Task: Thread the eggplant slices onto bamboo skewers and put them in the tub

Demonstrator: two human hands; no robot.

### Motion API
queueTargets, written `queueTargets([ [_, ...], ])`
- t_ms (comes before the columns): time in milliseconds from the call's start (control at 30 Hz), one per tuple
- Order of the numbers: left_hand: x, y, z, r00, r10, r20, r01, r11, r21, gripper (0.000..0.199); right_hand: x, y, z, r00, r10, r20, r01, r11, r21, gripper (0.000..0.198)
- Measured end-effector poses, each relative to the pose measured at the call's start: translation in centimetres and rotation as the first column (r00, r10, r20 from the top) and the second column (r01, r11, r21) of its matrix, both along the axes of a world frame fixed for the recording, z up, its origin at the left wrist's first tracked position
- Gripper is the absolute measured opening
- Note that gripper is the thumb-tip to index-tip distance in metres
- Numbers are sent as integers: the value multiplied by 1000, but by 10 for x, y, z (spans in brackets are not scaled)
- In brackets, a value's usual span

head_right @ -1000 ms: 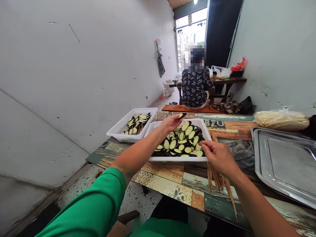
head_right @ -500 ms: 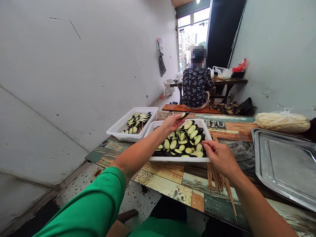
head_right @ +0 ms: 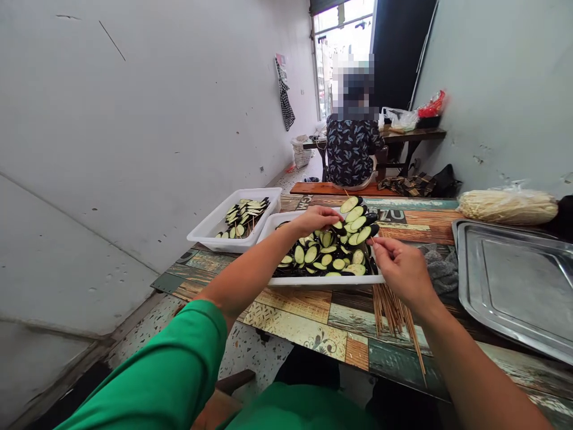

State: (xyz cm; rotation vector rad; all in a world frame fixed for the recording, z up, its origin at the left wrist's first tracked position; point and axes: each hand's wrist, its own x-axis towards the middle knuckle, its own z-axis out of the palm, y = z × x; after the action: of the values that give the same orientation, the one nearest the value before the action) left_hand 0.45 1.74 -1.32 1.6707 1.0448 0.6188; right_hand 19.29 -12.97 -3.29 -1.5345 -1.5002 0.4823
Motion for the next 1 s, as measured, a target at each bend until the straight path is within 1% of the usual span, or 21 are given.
queueTargets([
  [33,0,-1,0,998,-42,-43,45,997,62,20,0,0,1,1000,-1,0,1,1000,3,39],
  [67,0,-1,0,994,-41,-100,56,986,156,22,-1,0,1,1000,-2,-3,2,1000,8,39],
  [133,-2,-3,3,970,58,-236,40,921,388,22,-1,0,0,1000,0,-8,0,1000,15,39],
  [167,-3,-4,6,947,95,-307,65,879,473,20,-1,0,0,1000,1,-8,-1,1000,17,39],
  [200,-4,-6,9,917,99,-386,124,850,511,18,-1,0,0,1000,-1,-6,1,1000,19,39],
  [233,-4,-9,11,876,63,-478,212,840,500,18,-1,0,0,1000,-3,-1,3,1000,18,39],
  [300,-2,-16,14,750,-52,-660,395,836,382,18,-2,-1,1,1000,-2,10,2,1000,11,38],
  [333,0,-21,14,675,-87,-732,456,829,323,18,-2,-1,1,1000,2,12,-2,1000,6,37],
  [400,4,-28,12,547,-94,-832,527,811,255,17,-3,-2,3,1000,13,13,-12,1000,-5,37],
  [467,8,-31,7,471,-107,-875,578,787,216,15,-4,-2,4,1000,20,10,-20,1000,-13,38],
  [533,7,-28,3,462,-135,-877,600,775,197,15,-5,-3,5,1000,28,6,-28,1000,-14,37],
  [600,2,-21,1,525,-166,-835,567,800,197,18,-5,-3,6,999,36,6,-36,999,-7,36],
  [633,-2,-16,1,577,-186,-795,526,829,188,19,-5,-3,5,999,38,9,-38,999,-1,35],
  [700,-10,-7,3,718,-228,-658,406,904,130,21,-4,-3,4,999,37,17,-37,999,7,35],
  [767,-17,1,5,876,-201,-439,248,967,52,20,-3,-2,2,999,42,19,-42,999,2,36],
  [800,-19,4,6,942,-142,-304,155,988,20,18,-2,-1,1,998,52,16,-52,999,-2,36],
  [833,-19,6,7,985,-64,-158,62,998,-14,16,-2,-1,0,998,64,18,-64,998,-7,37],
  [867,-19,7,8,1000,21,-15,-22,998,-60,14,-1,-1,0,997,74,24,-74,997,-12,37],
  [900,-18,8,9,988,100,114,-86,989,-120,12,-1,-2,1,996,82,33,-82,997,-13,37],
  [933,-17,9,10,960,166,227,-124,974,-187,11,-2,-2,1,995,88,42,-88,996,-8,36],
  [1000,-14,9,12,883,264,389,-140,937,-320,13,-2,-3,3,993,99,64,-100,995,6,35],
])
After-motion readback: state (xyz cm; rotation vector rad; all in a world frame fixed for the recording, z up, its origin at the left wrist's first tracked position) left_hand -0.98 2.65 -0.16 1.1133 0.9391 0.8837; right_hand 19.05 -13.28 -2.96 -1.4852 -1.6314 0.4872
